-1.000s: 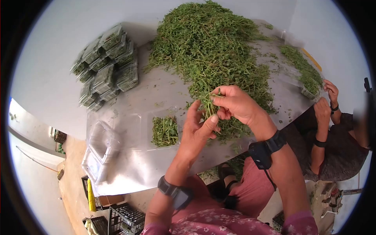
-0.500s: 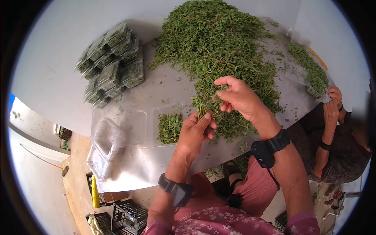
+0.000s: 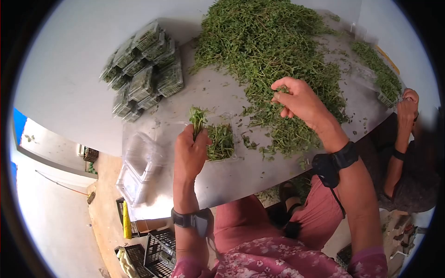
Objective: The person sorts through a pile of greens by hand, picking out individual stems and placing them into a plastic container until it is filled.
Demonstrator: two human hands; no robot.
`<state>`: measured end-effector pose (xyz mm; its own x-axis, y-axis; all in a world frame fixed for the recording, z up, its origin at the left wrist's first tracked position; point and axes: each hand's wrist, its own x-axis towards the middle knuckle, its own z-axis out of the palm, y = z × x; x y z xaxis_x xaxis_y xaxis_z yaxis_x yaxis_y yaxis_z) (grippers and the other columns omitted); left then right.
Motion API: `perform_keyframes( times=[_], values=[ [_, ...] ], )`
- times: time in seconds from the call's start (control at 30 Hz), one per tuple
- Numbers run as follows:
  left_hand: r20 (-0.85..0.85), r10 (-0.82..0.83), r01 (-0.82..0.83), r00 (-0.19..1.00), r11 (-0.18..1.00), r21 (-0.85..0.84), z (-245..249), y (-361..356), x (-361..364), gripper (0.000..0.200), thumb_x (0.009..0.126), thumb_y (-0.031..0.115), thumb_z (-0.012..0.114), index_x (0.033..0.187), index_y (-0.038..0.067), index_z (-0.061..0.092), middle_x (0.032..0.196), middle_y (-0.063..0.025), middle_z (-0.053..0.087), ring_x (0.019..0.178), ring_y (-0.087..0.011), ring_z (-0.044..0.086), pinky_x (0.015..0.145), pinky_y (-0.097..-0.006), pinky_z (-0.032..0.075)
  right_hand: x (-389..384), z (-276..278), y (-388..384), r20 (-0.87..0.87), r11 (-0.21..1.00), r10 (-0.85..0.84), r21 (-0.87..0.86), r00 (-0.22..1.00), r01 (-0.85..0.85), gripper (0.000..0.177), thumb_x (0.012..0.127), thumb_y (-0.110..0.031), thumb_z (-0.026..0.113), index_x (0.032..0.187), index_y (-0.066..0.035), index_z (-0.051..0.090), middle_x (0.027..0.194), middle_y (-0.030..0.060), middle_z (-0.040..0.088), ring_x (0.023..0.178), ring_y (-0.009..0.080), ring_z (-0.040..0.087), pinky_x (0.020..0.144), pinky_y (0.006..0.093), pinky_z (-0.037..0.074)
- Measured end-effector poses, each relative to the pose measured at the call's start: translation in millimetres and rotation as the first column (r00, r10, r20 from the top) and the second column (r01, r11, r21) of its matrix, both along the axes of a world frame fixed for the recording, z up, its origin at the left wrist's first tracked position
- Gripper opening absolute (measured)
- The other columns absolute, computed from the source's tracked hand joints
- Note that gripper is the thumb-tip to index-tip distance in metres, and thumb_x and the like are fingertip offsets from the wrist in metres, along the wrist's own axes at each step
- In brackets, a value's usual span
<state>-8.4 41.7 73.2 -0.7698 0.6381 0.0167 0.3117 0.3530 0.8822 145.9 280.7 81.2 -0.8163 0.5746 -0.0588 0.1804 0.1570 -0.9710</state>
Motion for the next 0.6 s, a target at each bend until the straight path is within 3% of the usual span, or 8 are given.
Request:
perform_keyframes(
  times=[0.03, 0.13, 0.23, 0.33, 0.43, 0.53, 0.6],
  values=[
    [-0.04, 0.031, -0.034, 0.999, 0.997, -0.071, -1, -1, -2, 0.023, 0.093, 0.018, 0.059, 0.095, -0.005, 0.06, 0.076, -0.0078, 0.065, 0.049, -0.0086, 0.053, 0.045, -0.0244, 0.042, 0, 0, 0, 0.0, 1.0, 0.001, 0.002, 1.0, -0.001, 0.034, 0.093, -0.012, 0.054, 0.123, 0.003, 0.053, 0.094, 0.0115, 0.066, 0.057, 0.0081, 0.059, 0.047, 0.0221, 0.045],
    [-0.182, 0.011, -0.057, 0.983, 0.967, -0.247, -4, 2, 5, 0.025, 0.089, 0.016, 0.061, 0.094, -0.007, 0.058, 0.085, -0.0214, 0.068, 0.067, -0.0281, 0.067, 0.06, -0.0361, 0.05, -2, 0, 0, 0.012, 1.0, -0.005, 0.006, 1.0, 0.005, 0.033, 0.093, -0.013, 0.054, 0.122, 0.003, 0.054, 0.093, 0.0118, 0.066, 0.056, 0.0077, 0.058, 0.046, 0.0222, 0.044],
    [-0.445, 0.006, -0.087, 0.895, 0.983, -0.162, -18, -2, 6, 0.028, 0.087, 0.016, 0.063, 0.099, -0.009, 0.06, 0.095, -0.0273, 0.066, 0.084, -0.0382, 0.067, 0.071, -0.0426, 0.051, -3, -1, 1, 0.017, 1.0, -0.008, 0.006, 1.0, 0.008, 0.032, 0.093, -0.013, 0.055, 0.121, 0.002, 0.055, 0.093, 0.0118, 0.066, 0.055, 0.0074, 0.058, 0.046, 0.0222, 0.044],
    [-0.573, 0.038, -0.153, 0.819, 0.976, -0.155, -6, -8, 13, 0.026, 0.087, 0.015, 0.063, 0.102, -0.006, 0.061, 0.098, -0.0267, 0.065, 0.09, -0.0381, 0.065, 0.076, -0.0446, 0.05, -3, 1, 0, 0.033, 1.0, -0.011, 0.01, 0.999, 0.011, 0.032, 0.093, -0.013, 0.055, 0.121, 0.002, 0.055, 0.093, 0.0115, 0.066, 0.054, 0.0072, 0.057, 0.046, 0.0223, 0.044],
    [-0.544, 0.043, -0.169, 0.838, 0.969, -0.182, 3, -13, 12, 0.022, 0.085, 0.012, 0.062, 0.103, -0.002, 0.063, 0.096, -0.0242, 0.065, 0.088, -0.0386, 0.065, 0.075, -0.0438, 0.051, -5, 0, 0, 0.043, 1.0, -0.016, 0.019, 0.999, 0.015, 0.031, 0.092, -0.013, 0.055, 0.12, 0.002, 0.056, 0.091, 0.0104, 0.066, 0.054, 0.0069, 0.056, 0.045, 0.022, 0.043],
    [-0.578, -0.036, -0.063, 0.815, 0.986, -0.151, -4, -8, 3, 0.023, 0.085, 0.01, 0.066, 0.104, -0.003, 0.065, 0.099, -0.0191, 0.068, 0.074, -0.0246, 0.068, 0.068, -0.0333, 0.052, -7, 1, -1, 0.051, 1.0, 0.001, 0.015, 0.999, -0.001, 0.03, 0.091, -0.012, 0.055, 0.118, 0.001, 0.057, 0.089, 0.0093, 0.066, 0.053, 0.0066, 0.055, 0.045, 0.022, 0.041],
    [-0.568, -0.089, 0.026, 0.818, 0.993, -0.119, -12, 3, 2, 0.023, 0.083, 0.008, 0.067, 0.103, -0.002, 0.066, 0.094, -0.0178, 0.067, 0.072, -0.024, 0.066, 0.066, -0.0334, 0.051, -8, 2, -3, 0.044, 1.0, 0.009, 0.027, 0.999, -0.01, 0.03, 0.091, -0.012, 0.055, 0.118, 0.001, 0.057, 0.088, 0.0089, 0.066, 0.053, 0.0065, 0.054, 0.045, 0.0224, 0.041]
  ],
)
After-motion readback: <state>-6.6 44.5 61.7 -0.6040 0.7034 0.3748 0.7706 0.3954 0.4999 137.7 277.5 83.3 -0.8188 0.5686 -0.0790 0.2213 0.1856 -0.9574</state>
